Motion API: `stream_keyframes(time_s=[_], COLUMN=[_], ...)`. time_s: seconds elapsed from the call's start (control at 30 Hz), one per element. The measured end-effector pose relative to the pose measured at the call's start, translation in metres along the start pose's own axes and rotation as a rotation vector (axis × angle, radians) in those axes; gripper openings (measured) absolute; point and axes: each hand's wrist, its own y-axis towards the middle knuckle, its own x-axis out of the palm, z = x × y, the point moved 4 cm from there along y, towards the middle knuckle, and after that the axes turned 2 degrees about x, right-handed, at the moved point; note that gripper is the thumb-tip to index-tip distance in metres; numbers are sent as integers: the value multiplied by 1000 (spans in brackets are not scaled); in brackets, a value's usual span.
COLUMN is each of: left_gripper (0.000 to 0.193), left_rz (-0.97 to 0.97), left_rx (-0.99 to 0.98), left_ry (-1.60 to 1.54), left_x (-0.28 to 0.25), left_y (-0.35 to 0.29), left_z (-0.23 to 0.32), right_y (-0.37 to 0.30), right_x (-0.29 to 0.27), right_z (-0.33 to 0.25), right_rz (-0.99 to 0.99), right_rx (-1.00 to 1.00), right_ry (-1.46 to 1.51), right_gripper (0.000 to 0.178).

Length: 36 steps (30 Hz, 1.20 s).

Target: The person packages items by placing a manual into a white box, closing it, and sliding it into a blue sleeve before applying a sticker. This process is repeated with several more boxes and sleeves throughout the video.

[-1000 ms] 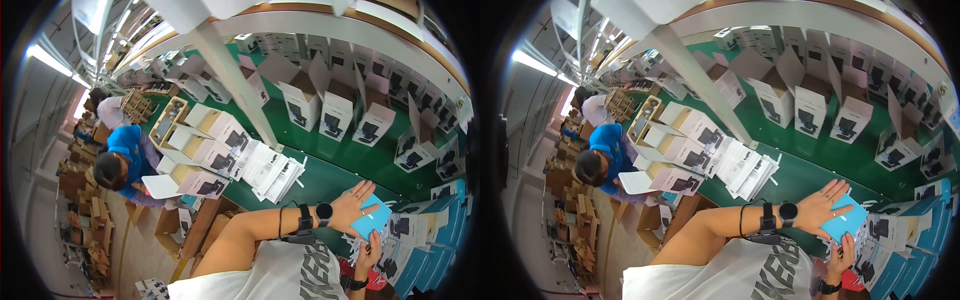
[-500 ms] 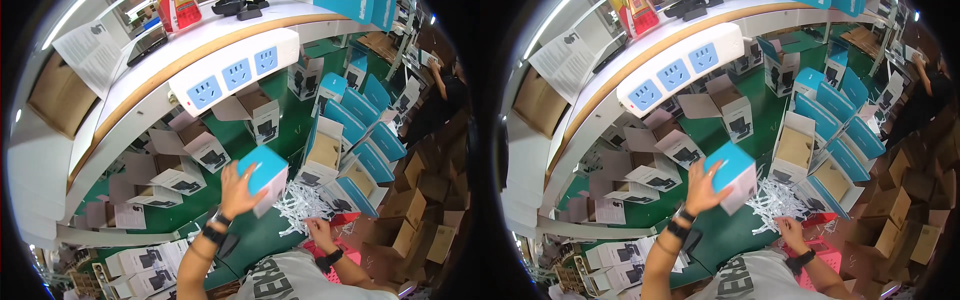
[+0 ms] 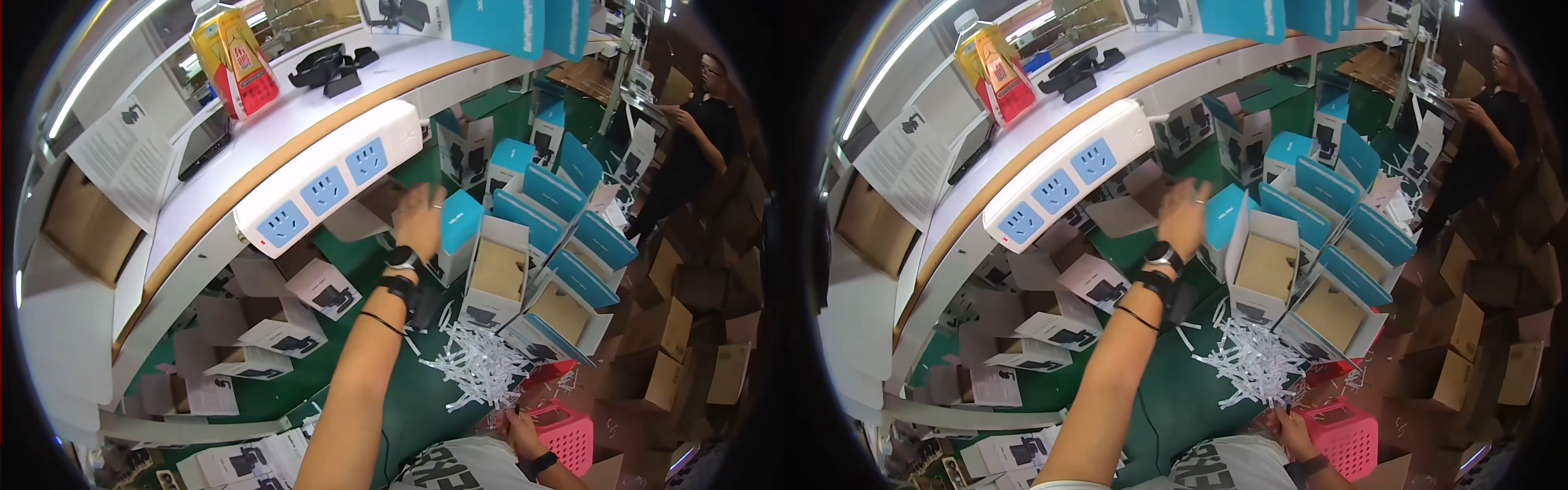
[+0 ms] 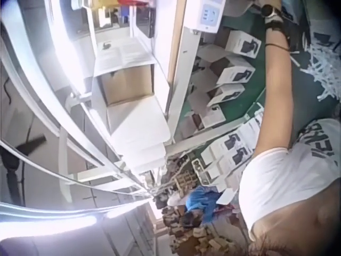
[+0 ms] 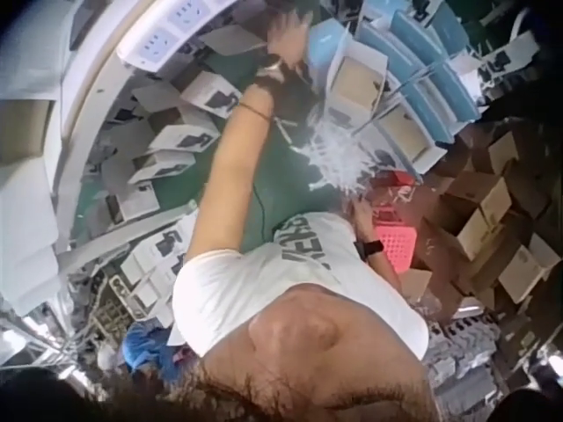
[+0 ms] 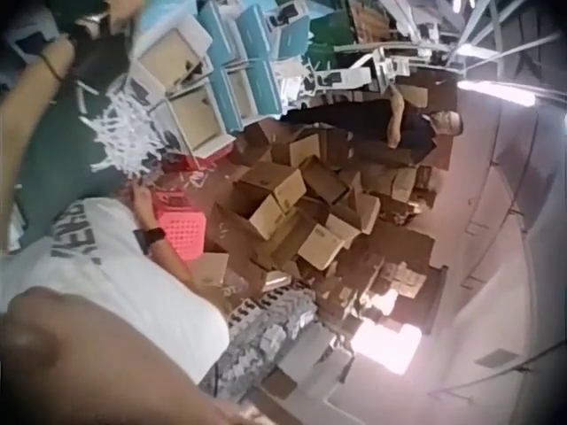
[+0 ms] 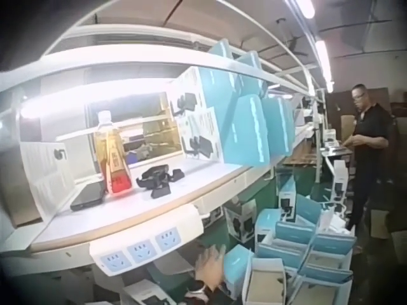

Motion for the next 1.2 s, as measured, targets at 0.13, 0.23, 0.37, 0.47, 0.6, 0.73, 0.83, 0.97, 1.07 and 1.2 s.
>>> stream_keyframes(time_s=[0.13, 0.23, 0.37, 0.47, 0.6, 0.73, 0.83, 0.97, 1.07, 1.2], left_gripper=[40, 31, 23, 22, 25, 32, 43, 47, 56, 43], left_rz=[-222, 164, 15, 61, 153, 30, 192, 389, -456, -351], left_rx=[-328, -260, -303, -252, -324, -364, -452, -889, -1258, -1146], left_ry=[-254, -39, -125, -341, -550, -721, -696, -314, 744, 634], left_x=[8, -14, -67, -122, -186, -210, -209, -181, -134, -105], left_y=[-6, -71, -117, -192, -321, -431, -468, -536, -752, -897], left_z=[-81, -178, -137, -88, -29, 10, 41, 13, -41, -62], right_y=[13, 12, 14, 25, 20, 5, -3, 31, 12, 1], right_x=[9, 36, 21, 22, 73, 181, 219, 195, 196, 218], right_z=[-5, -20, -15, -22, -85, -140, -133, -90, -82, -54], right_rz=[-98, -177, -181, -246, -248, -352, -408, -296, -289, -271], right_rx=[20, 20, 31, -150, -600, -890, -1096, -701, -593, -759], right_ry=[-71, -138, -170, -337, -694, -607, -726, -765, -721, -709], right_gripper=[29, 30, 28, 25, 31, 46, 48, 48, 47, 47])
